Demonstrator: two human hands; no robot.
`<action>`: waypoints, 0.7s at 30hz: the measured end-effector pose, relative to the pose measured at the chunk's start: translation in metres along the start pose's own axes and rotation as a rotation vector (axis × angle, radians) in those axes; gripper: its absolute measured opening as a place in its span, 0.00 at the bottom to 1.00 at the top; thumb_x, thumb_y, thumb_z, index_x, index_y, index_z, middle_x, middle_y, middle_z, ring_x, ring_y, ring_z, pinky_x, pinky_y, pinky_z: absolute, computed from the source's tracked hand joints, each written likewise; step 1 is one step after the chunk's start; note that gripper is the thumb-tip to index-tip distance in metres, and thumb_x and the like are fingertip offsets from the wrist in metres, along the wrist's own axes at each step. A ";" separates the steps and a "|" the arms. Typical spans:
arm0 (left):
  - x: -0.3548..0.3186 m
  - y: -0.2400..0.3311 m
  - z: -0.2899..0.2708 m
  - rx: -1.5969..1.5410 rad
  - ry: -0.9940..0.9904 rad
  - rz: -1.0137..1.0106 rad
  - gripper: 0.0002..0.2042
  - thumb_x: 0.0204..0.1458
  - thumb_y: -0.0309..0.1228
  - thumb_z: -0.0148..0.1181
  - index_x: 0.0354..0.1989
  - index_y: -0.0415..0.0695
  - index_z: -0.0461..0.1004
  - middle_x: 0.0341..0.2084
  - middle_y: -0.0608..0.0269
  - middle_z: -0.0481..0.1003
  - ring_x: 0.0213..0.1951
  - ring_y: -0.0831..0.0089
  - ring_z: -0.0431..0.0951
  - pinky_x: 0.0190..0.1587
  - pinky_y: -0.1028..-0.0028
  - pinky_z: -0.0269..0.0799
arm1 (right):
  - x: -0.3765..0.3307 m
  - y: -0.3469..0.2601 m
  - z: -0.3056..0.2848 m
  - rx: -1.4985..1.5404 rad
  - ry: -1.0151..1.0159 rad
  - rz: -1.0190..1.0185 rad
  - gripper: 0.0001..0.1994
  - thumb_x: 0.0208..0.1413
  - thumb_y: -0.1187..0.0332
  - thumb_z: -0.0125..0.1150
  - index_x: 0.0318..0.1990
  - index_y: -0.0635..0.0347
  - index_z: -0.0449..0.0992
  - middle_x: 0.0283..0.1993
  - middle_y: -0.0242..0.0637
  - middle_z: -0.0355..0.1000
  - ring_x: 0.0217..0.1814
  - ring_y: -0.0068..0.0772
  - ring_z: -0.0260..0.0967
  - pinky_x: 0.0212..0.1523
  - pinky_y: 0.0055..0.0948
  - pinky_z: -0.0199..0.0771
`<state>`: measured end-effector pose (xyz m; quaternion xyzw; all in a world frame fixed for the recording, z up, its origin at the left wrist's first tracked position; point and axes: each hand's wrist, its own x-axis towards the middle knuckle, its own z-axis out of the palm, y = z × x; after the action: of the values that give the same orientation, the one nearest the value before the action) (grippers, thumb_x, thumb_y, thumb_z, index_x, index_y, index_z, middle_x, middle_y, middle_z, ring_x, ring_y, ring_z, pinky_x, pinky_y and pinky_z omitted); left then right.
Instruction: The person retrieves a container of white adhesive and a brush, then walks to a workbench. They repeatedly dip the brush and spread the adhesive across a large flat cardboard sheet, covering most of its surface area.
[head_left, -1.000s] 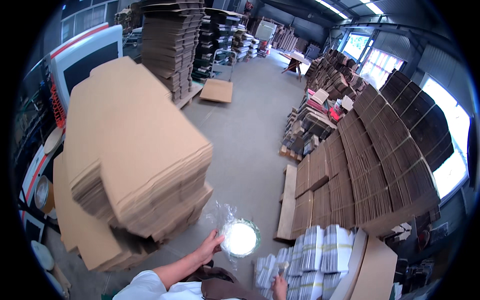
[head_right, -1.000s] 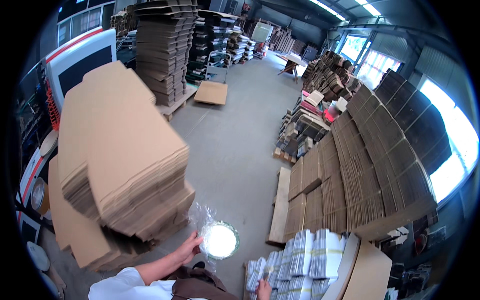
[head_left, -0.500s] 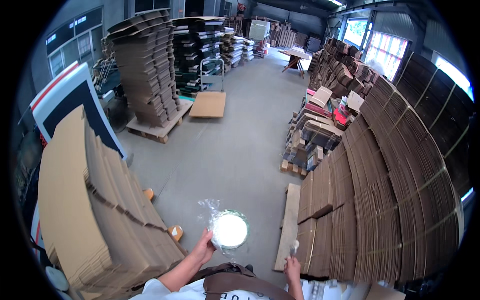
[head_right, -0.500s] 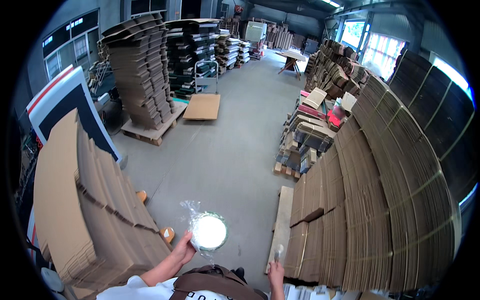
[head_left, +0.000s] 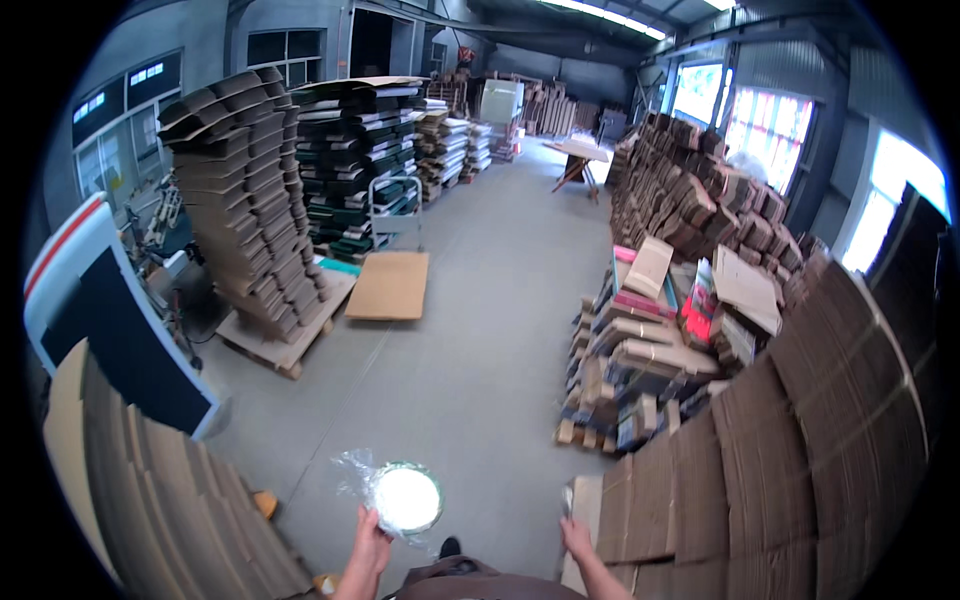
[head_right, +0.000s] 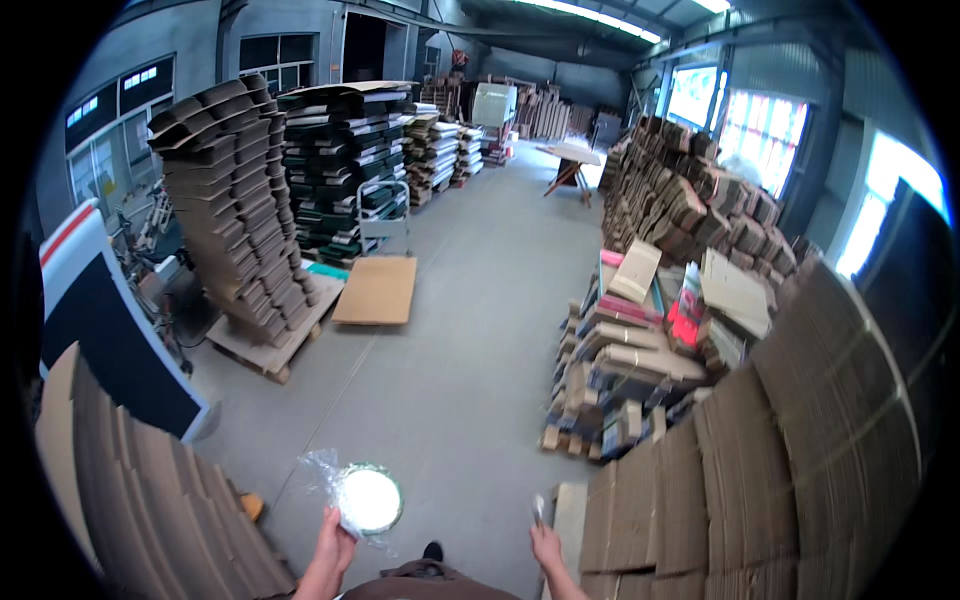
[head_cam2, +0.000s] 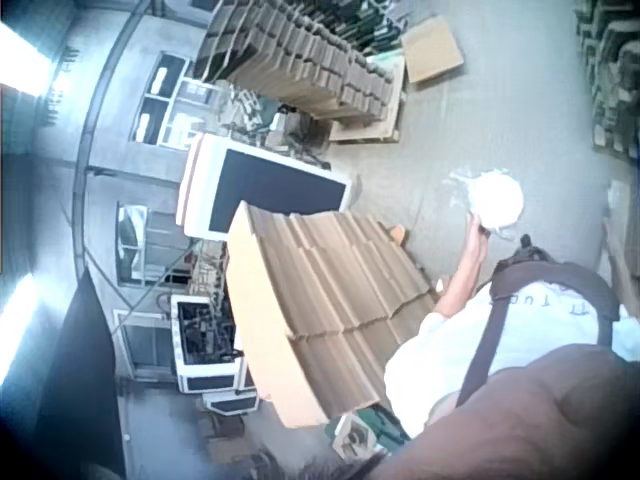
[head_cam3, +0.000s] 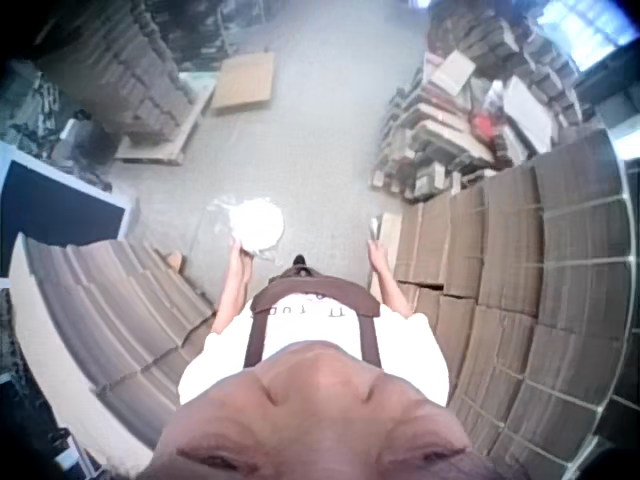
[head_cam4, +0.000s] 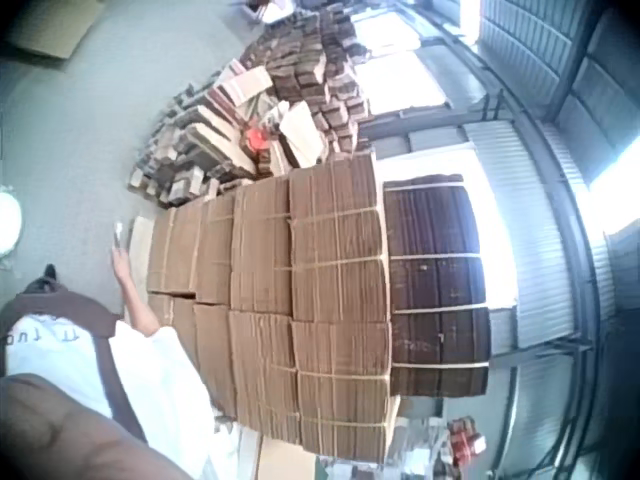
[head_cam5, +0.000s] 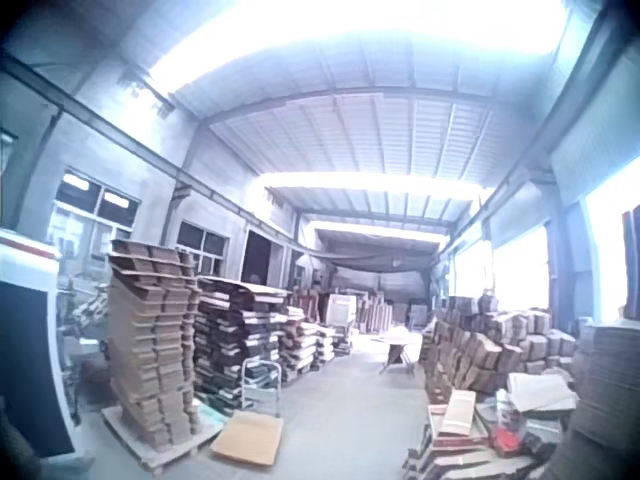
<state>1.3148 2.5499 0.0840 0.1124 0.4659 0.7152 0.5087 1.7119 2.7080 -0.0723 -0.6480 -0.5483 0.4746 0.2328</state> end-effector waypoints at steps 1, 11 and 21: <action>0.052 -0.020 0.059 -0.081 -0.160 -0.049 0.30 0.60 0.45 0.52 0.68 0.54 0.48 0.65 0.62 0.58 0.64 0.62 0.60 0.61 0.55 0.60 | 0.055 0.096 -0.078 -0.260 0.206 0.069 0.17 0.62 0.55 0.53 0.29 0.60 0.73 0.16 0.30 0.63 0.16 0.25 0.62 0.18 0.32 0.62; 0.343 0.011 0.190 -0.082 -0.224 -0.005 0.29 0.59 0.44 0.52 0.67 0.52 0.52 0.63 0.63 0.61 0.64 0.63 0.61 0.62 0.56 0.61 | 0.113 0.070 -0.118 0.190 0.306 0.976 0.15 0.59 0.58 0.52 0.33 0.61 0.75 0.17 0.39 0.68 0.17 0.36 0.69 0.18 0.41 0.66; 0.639 -0.024 0.375 -0.263 -0.304 -0.055 0.27 0.62 0.40 0.50 0.67 0.47 0.52 0.65 0.60 0.61 0.65 0.63 0.62 0.65 0.59 0.58 | 0.662 0.030 -0.213 -1.051 0.330 -0.528 0.11 0.55 0.63 0.51 0.34 0.61 0.76 0.24 0.50 0.73 0.23 0.49 0.74 0.22 0.50 0.70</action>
<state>1.2758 3.2899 0.0680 0.1387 0.2894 0.7305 0.6028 1.8779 3.3629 -0.2411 -0.5832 -0.8080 -0.0397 0.0736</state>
